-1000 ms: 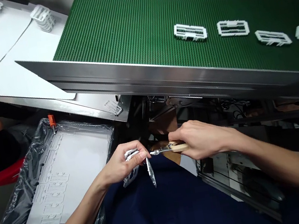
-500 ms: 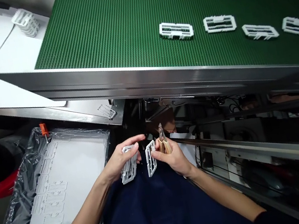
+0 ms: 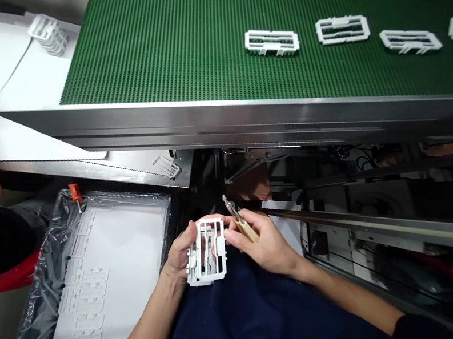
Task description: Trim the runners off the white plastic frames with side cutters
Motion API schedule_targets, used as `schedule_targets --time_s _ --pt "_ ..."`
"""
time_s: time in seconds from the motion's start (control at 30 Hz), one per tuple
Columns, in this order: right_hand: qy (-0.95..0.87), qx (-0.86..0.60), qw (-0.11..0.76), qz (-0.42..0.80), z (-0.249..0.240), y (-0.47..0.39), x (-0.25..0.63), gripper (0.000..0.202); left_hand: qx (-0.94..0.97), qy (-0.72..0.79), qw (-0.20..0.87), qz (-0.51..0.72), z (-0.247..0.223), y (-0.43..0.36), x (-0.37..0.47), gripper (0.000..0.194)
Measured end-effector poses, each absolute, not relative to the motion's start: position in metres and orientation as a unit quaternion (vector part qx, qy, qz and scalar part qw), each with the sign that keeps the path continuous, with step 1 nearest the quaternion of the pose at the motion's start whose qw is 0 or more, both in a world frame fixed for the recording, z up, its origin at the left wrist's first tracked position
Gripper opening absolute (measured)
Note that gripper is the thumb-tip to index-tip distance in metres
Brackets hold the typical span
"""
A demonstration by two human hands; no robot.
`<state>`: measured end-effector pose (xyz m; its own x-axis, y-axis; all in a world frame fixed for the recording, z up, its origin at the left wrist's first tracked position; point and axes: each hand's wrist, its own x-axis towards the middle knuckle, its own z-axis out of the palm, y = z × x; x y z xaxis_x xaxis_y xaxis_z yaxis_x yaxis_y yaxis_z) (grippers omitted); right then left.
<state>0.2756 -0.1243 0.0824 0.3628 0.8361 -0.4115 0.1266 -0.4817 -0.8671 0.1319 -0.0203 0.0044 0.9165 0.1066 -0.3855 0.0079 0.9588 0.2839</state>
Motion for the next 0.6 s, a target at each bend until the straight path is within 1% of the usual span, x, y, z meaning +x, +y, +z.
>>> schedule_targets --time_s 0.17,0.33,0.43,0.6 --pt "-0.438 -0.776 0.269 0.365 0.092 -0.124 0.31 0.014 0.14 0.202 0.969 0.024 0.004 -0.021 0.131 0.052" --pt "-0.602 -0.712 0.142 0.332 0.097 -0.122 0.334 0.008 0.14 0.203 0.969 0.009 0.01 -0.018 0.133 0.05" --pt "-0.642 -0.693 0.083 0.318 0.1 -0.12 0.341 0.011 0.146 0.203 0.968 0.002 0.016 -0.015 0.133 0.051" --pt "-0.673 -0.676 0.04 0.298 0.105 -0.115 0.349 0.024 0.173 0.204 0.963 -0.02 0.025 -0.011 0.134 0.055"
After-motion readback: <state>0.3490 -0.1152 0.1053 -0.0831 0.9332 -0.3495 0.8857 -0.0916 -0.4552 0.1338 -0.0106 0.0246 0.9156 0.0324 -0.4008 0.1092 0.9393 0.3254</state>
